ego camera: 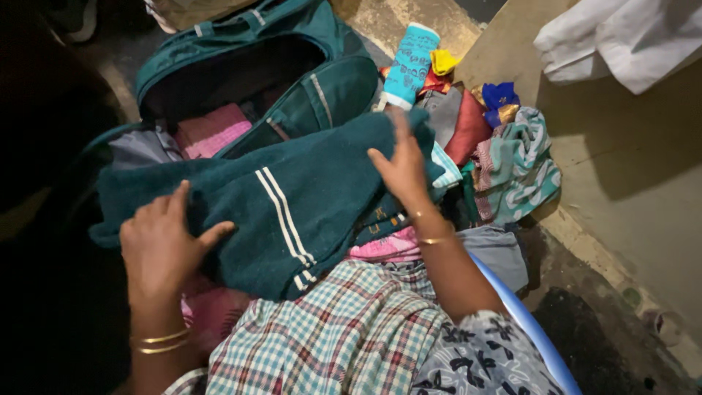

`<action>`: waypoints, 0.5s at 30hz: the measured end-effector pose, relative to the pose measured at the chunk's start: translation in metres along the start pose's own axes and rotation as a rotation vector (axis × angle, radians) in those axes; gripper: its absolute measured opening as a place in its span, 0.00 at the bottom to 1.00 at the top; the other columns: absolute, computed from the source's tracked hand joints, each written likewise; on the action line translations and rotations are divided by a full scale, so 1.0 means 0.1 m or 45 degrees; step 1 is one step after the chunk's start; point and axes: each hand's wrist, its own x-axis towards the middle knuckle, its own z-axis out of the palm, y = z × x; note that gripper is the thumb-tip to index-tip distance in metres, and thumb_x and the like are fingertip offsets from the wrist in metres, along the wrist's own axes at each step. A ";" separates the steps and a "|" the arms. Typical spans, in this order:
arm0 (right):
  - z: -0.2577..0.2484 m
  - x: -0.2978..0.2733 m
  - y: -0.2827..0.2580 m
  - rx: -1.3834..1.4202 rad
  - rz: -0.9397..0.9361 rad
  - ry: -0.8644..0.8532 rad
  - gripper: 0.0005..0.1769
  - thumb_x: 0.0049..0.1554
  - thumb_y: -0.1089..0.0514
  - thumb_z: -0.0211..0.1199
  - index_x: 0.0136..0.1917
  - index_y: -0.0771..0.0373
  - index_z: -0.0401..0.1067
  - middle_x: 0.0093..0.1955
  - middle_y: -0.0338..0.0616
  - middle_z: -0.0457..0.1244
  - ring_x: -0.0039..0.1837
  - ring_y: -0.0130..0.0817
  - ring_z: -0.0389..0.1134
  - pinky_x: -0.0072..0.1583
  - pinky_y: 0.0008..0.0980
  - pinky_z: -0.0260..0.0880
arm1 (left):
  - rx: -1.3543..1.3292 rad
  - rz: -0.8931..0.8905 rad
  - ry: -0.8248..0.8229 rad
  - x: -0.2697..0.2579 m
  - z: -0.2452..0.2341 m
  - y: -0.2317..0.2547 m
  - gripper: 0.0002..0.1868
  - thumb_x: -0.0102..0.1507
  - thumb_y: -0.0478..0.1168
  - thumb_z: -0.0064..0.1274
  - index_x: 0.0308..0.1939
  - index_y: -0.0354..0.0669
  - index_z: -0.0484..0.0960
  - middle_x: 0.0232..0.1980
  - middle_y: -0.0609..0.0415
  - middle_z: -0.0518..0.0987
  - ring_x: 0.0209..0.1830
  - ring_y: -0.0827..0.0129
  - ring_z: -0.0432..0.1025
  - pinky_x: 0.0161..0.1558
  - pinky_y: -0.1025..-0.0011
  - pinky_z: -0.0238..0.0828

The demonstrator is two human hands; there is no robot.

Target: The person folds various pieces of clothing by hand and places them into a green duffel bag, including a blue garment, a maroon shirt, and a dark green sweater.

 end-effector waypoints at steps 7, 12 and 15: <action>0.16 0.24 -0.92 0.757 -0.588 -0.239 0.24 0.63 0.68 0.62 0.72 0.65 0.69 0.72 0.43 0.65 0.74 0.32 0.63 0.78 0.33 0.60 | -0.129 0.044 0.074 -0.02 -0.05 -0.15 0.46 0.52 0.71 0.63 0.61 0.40 0.83 0.46 0.49 0.84 0.46 0.56 0.78 0.47 0.59 0.73; -0.01 0.29 -1.74 0.878 -0.858 -0.206 0.21 0.67 0.68 0.64 0.72 0.63 0.69 0.70 0.40 0.65 0.74 0.29 0.64 0.79 0.31 0.59 | -0.137 0.009 -0.004 0.03 -0.08 -0.13 0.51 0.46 0.72 0.65 0.61 0.38 0.83 0.46 0.45 0.84 0.46 0.53 0.78 0.47 0.55 0.72; 0.00 0.52 -1.85 1.049 -0.853 -0.143 0.17 0.66 0.68 0.67 0.67 0.63 0.73 0.59 0.40 0.70 0.62 0.32 0.71 0.69 0.34 0.71 | -0.261 -0.139 -0.310 0.10 0.01 -0.32 0.55 0.43 0.71 0.68 0.67 0.43 0.80 0.47 0.41 0.84 0.49 0.50 0.78 0.53 0.55 0.71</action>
